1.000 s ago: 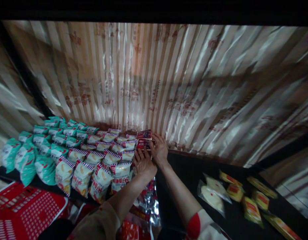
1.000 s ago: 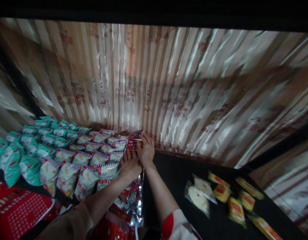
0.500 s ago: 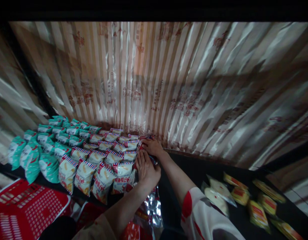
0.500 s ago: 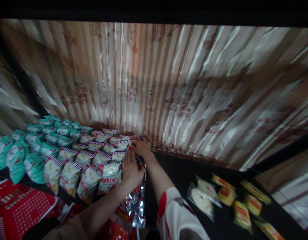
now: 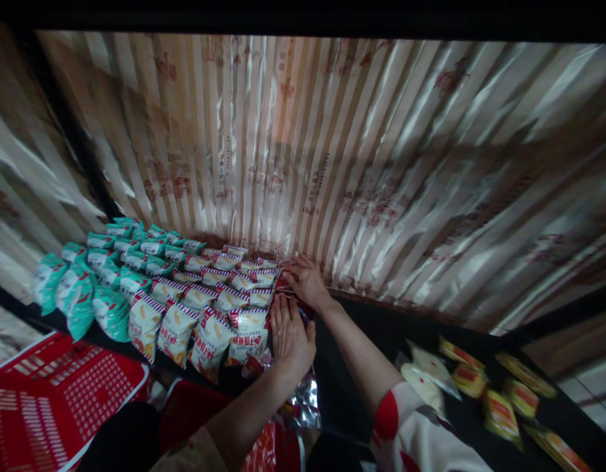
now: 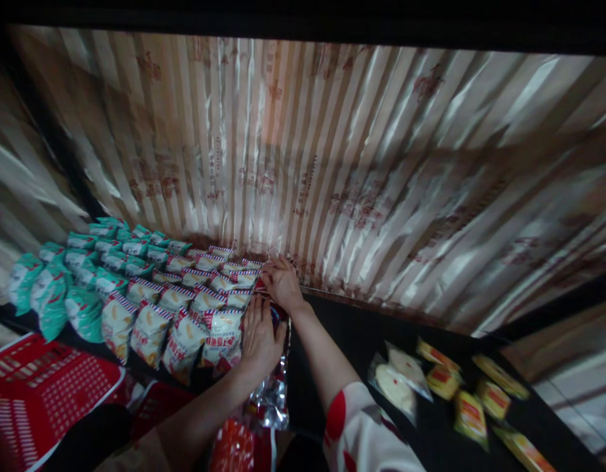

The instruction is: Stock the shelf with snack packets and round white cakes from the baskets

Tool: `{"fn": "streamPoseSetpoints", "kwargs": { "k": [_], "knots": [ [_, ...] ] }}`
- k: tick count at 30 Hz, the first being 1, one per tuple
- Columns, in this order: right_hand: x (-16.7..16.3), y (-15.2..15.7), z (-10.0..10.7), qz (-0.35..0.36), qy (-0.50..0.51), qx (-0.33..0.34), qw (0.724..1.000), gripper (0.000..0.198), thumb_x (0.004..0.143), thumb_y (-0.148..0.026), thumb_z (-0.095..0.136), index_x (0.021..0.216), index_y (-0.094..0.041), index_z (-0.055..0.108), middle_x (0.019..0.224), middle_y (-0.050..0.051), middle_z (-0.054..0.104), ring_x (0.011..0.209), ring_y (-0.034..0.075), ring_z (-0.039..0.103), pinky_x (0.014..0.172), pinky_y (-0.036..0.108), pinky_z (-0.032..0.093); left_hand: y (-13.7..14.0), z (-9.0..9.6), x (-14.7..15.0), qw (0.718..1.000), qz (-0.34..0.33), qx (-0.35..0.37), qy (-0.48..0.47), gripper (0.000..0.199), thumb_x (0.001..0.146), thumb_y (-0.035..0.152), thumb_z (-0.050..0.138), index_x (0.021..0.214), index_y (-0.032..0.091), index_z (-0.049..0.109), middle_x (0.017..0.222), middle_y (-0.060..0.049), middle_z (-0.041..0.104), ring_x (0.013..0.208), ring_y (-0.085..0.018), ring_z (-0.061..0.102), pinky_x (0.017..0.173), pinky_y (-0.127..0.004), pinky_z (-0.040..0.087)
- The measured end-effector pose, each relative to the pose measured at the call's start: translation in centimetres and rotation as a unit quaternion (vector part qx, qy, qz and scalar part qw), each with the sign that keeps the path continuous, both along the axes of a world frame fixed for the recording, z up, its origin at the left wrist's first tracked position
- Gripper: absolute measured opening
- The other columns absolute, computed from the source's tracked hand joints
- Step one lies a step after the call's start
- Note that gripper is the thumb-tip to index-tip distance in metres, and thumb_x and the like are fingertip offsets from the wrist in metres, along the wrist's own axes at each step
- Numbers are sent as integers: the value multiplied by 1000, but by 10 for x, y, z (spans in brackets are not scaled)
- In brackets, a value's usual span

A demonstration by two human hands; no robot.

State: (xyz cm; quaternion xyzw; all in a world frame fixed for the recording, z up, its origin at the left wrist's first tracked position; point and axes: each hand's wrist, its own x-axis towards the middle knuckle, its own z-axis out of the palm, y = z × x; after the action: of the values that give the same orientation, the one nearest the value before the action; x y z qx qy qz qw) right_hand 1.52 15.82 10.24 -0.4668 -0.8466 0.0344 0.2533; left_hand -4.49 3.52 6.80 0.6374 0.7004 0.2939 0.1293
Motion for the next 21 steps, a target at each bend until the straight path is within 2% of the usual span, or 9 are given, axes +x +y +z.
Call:
{"fn": "streamPoseSetpoints", "kwargs": {
  "k": [3,6,9,12,14,15,17,19,21],
  "knots": [
    [2,-18,8,-3,61,56,997,28,88,-26,46,100,-17,70,122,11,60,125,23,44,107,46,30,-2,2,-2,1000,-7,18,-3,57,85,30,45,135,2,38,146,-20,31,139,-30,17,115,-45,18],
    [5,-55,19,2,136,85,987,28,88,-28,45,100,-18,69,122,11,60,124,24,45,104,46,35,-12,3,-8,999,-25,41,-19,56,86,30,44,134,2,39,147,-19,30,140,-29,16,114,-45,19],
    [7,-114,24,30,208,103,972,28,88,-28,47,108,-19,64,119,11,62,115,22,54,99,41,43,-37,4,-29,994,-55,79,-52,47,87,23,36,131,8,43,147,-12,33,140,-22,18,114,-41,23],
    [7,-184,13,73,232,97,965,31,86,-20,49,115,-23,59,107,8,67,99,19,63,86,35,51,-79,-4,-65,987,-49,118,-103,38,89,20,28,114,19,57,136,-5,49,133,-18,33,111,-38,30],
    [1,-229,-6,144,225,53,962,36,83,-14,51,117,-24,56,94,6,71,83,17,66,72,29,53,-109,-20,-92,986,-24,101,-134,35,89,21,29,101,21,61,123,-5,58,122,-18,46,105,-34,38],
    [-4,-249,-18,176,218,22,960,37,83,-14,51,118,-23,55,91,6,71,78,17,67,70,28,53,-124,-32,-106,988,3,64,-140,32,87,20,31,98,21,61,120,-5,59,118,-18,49,103,-32,40],
    [-20,-283,-46,195,211,-58,956,30,83,-15,50,110,-22,59,81,4,72,68,16,66,65,27,51,-150,-62,-131,988,74,-60,-119,30,85,15,34,92,24,62,115,0,61,112,-14,53,99,-24,42],
    [-40,-306,-76,191,162,-189,950,22,84,-19,49,99,-21,65,74,3,71,62,15,65,60,24,49,-168,-96,-154,980,108,-131,-104,29,78,9,39,91,22,63,108,-1,65,105,-15,57,95,-23,45],
    [-58,-319,-106,190,103,-321,922,22,85,-19,46,88,-23,68,75,2,71,66,15,65,60,22,47,-180,-125,-170,968,135,-195,-85,28,74,5,42,84,19,64,94,-4,69,92,-16,63,84,-24,50]
  ]
}}
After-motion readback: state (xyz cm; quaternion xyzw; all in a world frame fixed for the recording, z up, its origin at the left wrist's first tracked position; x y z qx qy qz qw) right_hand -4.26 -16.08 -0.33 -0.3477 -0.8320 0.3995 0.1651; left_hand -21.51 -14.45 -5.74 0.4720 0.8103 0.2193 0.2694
